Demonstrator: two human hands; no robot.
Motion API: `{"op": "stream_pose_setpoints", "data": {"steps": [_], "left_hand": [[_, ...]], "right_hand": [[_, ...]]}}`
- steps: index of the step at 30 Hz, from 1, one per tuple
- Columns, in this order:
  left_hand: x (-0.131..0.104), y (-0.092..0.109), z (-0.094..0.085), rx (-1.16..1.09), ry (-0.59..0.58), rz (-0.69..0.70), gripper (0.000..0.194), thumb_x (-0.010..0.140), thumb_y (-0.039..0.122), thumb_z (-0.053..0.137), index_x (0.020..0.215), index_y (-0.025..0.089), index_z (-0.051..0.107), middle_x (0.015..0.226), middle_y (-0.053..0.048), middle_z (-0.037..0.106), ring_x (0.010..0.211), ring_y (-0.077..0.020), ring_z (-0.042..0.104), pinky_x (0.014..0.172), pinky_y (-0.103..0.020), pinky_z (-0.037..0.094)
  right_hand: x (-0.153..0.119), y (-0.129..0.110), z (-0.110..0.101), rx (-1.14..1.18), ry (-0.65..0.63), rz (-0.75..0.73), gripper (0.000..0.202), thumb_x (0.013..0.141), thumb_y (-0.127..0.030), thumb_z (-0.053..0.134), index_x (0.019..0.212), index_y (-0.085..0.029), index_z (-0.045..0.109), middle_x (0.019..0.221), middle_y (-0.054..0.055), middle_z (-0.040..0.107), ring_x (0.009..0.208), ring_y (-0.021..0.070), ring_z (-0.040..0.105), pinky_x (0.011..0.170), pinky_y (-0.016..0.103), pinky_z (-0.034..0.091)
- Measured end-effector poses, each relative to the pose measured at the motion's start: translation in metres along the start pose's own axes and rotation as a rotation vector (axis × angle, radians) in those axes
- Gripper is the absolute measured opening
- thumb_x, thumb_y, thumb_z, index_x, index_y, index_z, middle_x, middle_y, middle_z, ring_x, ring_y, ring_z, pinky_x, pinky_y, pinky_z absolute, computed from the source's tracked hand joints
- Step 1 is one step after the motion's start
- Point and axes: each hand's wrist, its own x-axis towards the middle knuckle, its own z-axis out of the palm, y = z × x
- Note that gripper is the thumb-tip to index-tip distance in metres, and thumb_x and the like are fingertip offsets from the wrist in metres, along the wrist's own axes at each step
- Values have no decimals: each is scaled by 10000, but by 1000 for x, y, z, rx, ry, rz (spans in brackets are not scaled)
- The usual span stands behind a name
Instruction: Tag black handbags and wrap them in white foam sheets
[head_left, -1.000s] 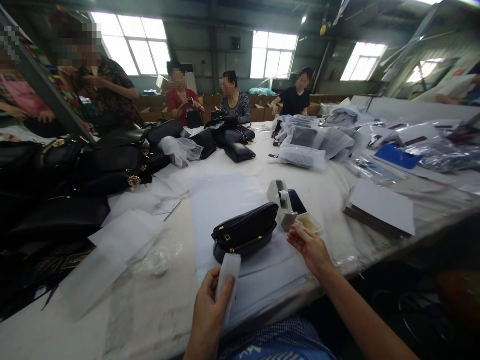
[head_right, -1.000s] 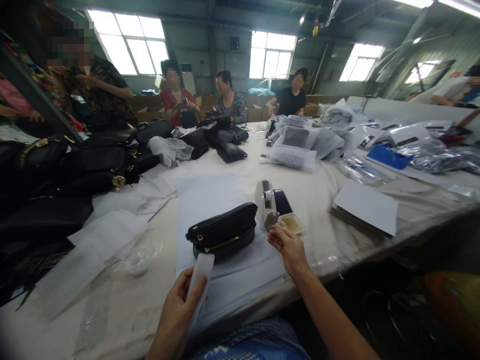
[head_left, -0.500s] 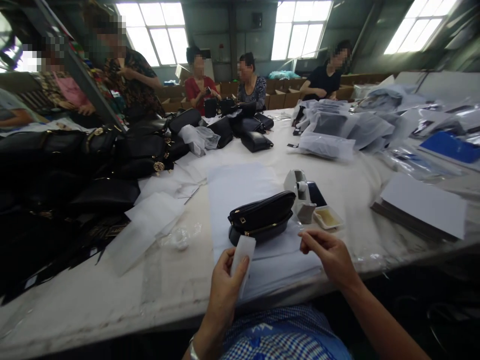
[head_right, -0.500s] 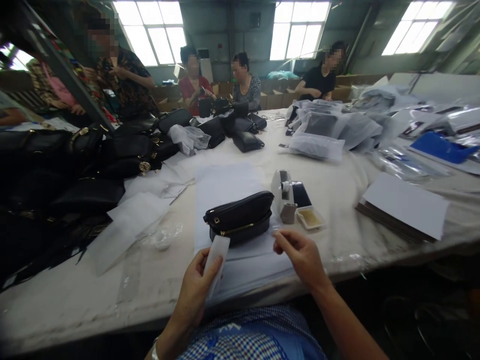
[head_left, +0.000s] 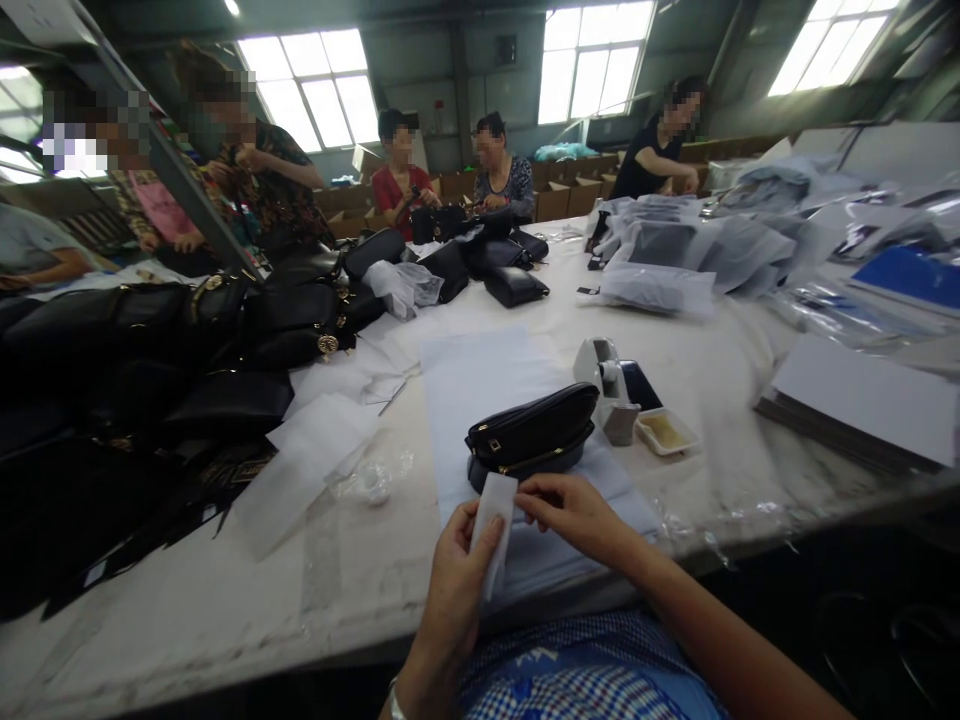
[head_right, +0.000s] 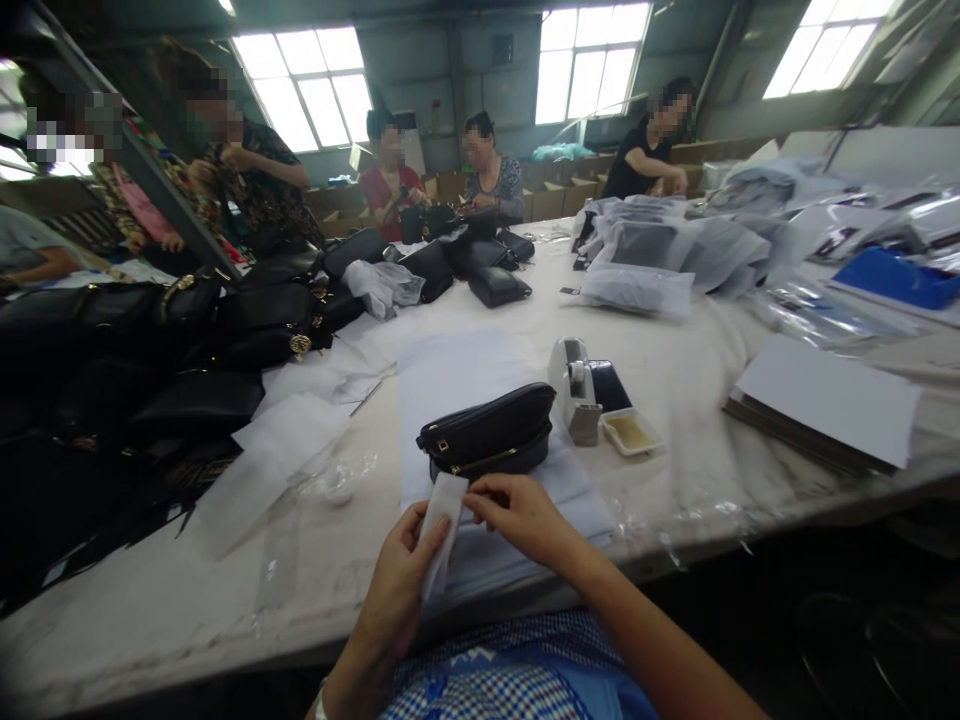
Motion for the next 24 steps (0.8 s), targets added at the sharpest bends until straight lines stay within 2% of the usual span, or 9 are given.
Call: {"op": "stream_pose_setpoints", "data": {"steps": [3,6,13,16,18,20,24], "left_hand": [[-2,2,-1,-46,-46,-49,421,798,469,698,1060,144,640,860,-47,648,665,-128,528,600,-224,425],[-3,-1,-1,-76,-84,-84,409,810,461,691,1074,153,637,821,-24,622,637,-111,499,585,-213,405],[2,-3,4,-69,-60,-83,489,790,461,717,1150,160,582,825,-23,629,660,-120,539,585,-212,425],[3,-2,4,-67,-76,-110,573,778,455,734,1234,177,523,857,-35,655,666,-127,571,581,-212,432],[2,-2,3,-63,-74,-116,628,783,446,733,1293,187,476,889,-49,670,666,-127,585,581,-213,435],[1,-4,3,-59,-55,-97,662,797,432,724,1343,202,428,912,-53,678,677,-130,601,592,-215,443],[-2,-5,6,-52,-32,-34,691,809,414,718,1380,208,387,965,-71,694,863,-192,661,751,-274,498]], "right_hand": [[-5,4,-2,101,-76,-53,274,888,-396,581,978,-176,717,824,32,692,733,164,632,693,276,528],[-5,5,5,151,-55,-78,245,898,-332,563,1039,-186,700,839,26,685,784,172,635,742,292,530],[5,5,30,139,105,-91,215,860,-204,526,976,-181,705,824,14,706,756,170,641,678,257,513],[6,11,33,76,117,-62,218,803,-158,546,926,-169,726,771,11,707,722,183,628,640,261,500],[3,15,32,73,113,-37,196,805,-194,571,906,-169,737,763,19,711,729,200,629,645,280,504],[-1,16,30,174,108,-10,221,854,-310,579,917,-169,737,790,37,716,754,217,643,693,317,524],[-8,6,30,474,76,102,524,924,-589,437,1018,-145,698,881,93,718,822,239,671,766,374,541]]}}
